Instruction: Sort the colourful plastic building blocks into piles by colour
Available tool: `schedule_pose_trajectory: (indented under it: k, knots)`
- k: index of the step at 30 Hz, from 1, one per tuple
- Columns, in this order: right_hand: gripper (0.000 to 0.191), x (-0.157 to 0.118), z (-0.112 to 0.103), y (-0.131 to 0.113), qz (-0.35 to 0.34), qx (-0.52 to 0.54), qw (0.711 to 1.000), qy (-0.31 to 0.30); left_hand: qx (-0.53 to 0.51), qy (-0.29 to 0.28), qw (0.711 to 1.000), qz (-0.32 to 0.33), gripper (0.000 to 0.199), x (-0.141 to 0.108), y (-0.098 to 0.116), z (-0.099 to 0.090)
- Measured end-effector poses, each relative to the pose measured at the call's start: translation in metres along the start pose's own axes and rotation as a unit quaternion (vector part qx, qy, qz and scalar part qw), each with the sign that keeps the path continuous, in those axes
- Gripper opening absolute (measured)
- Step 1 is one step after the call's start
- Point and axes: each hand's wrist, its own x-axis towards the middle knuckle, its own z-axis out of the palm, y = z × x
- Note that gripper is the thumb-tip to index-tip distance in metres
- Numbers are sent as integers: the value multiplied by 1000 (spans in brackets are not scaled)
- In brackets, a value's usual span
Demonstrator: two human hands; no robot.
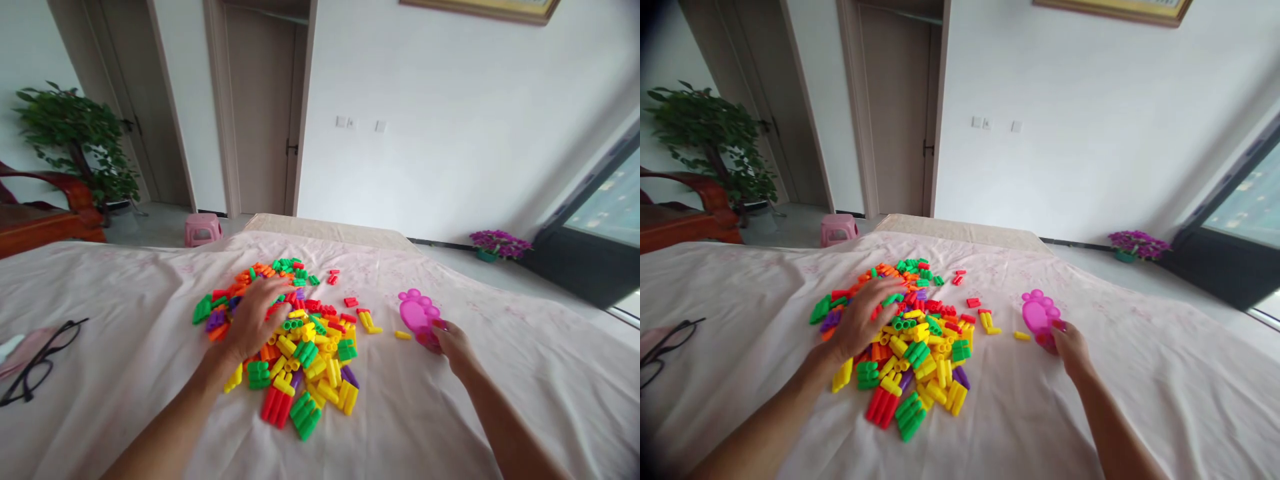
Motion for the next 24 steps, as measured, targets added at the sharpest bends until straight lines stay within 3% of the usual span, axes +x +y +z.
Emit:
schedule_pose_trajectory:
  k: [3, 5, 7, 13, 19, 24]
  knots:
    - [29, -13, 19, -4, 9, 0, 998, -54, 3, -186, 973, 139, 39, -17, 57, 24]
    - [27, -26, 38, -10, -3, -16, 995, -101, 20, -244, 946, 212, 45, -33, 78, 36]
    - [27, -40, 57, -15, -12, -36, 990, -139, 65, -259, 934, 237, 50, -46, 82, 42]
    - [28, -82, 106, -21, -48, -39, 968, -244, 169, -203, 947, 182, 42, -44, 47, 37]
    - [23, -119, 145, -36, -42, -38, 956, -289, 196, -82, 977, 21, 46, -24, 12, 33]
    - [22, -143, 185, -37, -46, 75, 936, -340, 212, -31, 973, -86, 44, -14, -22, 31]
